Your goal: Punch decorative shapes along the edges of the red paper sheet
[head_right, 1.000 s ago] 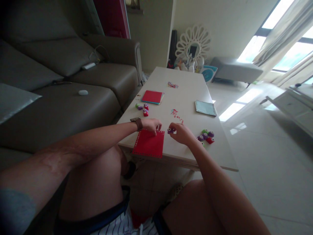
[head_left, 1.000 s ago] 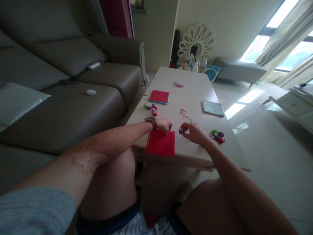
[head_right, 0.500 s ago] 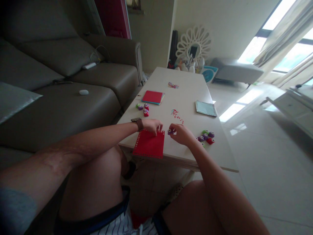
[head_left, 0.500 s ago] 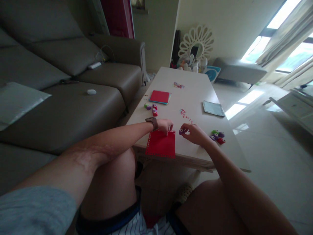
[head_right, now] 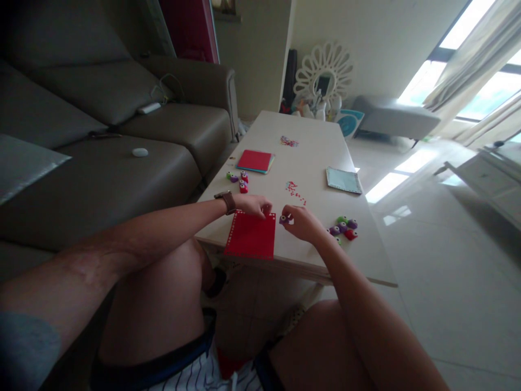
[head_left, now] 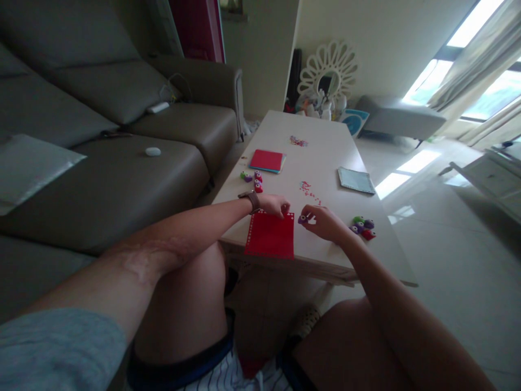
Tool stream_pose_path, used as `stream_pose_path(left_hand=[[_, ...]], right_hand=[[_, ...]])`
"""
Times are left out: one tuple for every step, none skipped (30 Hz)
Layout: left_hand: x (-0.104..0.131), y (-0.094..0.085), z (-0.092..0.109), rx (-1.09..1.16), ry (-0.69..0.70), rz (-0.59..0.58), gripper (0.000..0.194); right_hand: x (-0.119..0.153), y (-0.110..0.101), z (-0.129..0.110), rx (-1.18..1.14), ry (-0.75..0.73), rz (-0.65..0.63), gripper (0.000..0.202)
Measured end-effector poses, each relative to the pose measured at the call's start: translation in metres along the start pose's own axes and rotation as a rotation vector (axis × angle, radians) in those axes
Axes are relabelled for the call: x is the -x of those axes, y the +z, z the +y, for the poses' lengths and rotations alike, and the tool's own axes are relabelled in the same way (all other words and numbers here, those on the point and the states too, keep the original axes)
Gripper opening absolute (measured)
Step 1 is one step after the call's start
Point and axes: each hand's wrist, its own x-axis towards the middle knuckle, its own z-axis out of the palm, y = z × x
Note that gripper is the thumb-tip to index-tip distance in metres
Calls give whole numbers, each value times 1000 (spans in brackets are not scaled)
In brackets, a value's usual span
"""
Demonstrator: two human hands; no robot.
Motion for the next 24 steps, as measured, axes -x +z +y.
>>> stream_pose_path(left_hand=[[-1,0,-2,16,34,-11,36],[-2,-1,-4,34,75,-25,38],[-3,-1,-6,50,111,-38,40],[-5,-1,-8,64,132,-40,41],[-6,-1,-10,77,144,-41,42],[-8,-1,-11,87,149,-45,43],[-9,-1,-12,95,151,-49,43],[-10,-1,-13,101,151,-55,43],[-11,-1,-14,105,151,-60,43],[-12,-1,-14,107,150,-64,44],[-12,-1,-15,107,150,-68,45],[-13,-1,-15,108,151,-69,47],[-14,0,-15,110,152,-69,48],[-14,1,-16,112,153,-66,50],[-15,1,-16,114,152,-62,51],[-16,2,-17,115,151,-58,53],[-16,3,-17,117,149,-55,54],[-17,3,-17,119,148,-53,55],[-17,3,-18,119,148,-54,55],[-17,3,-18,119,150,-55,55],[-17,3,-18,118,153,-58,55],[-17,2,-18,118,156,-61,54],[-17,2,-18,117,161,-62,54],[-17,1,-18,118,169,-61,53]], right_hand=[[0,0,0,3,2,2,14],[0,1,1,6,3,5,14],[0,1,1,9,5,8,13],[0,2,1,12,8,12,13],[0,2,2,15,9,12,12],[-1,2,2,19,9,12,11],[-1,3,3,23,6,9,11],[-1,3,3,28,2,7,10],[-1,4,4,32,-4,7,10],[-1,4,4,34,-10,6,10],[-1,4,4,36,-15,6,10],[-1,4,5,38,-18,9,10],[-2,5,5,39,-19,11,10],[-2,5,6,39,-20,14,9],[-2,5,6,39,-20,15,9],[-2,5,6,37,-20,15,9],[-2,5,7,36,-19,14,9],[-2,5,7,35,-18,13,9],[-2,5,7,33,-17,12,9],[-2,5,7,33,-16,11,9],[-2,5,8,33,-14,12,9],[-2,6,8,33,-14,12,9],[-2,6,7,30,-16,11,9],[-2,6,7,24,-20,9,9]])
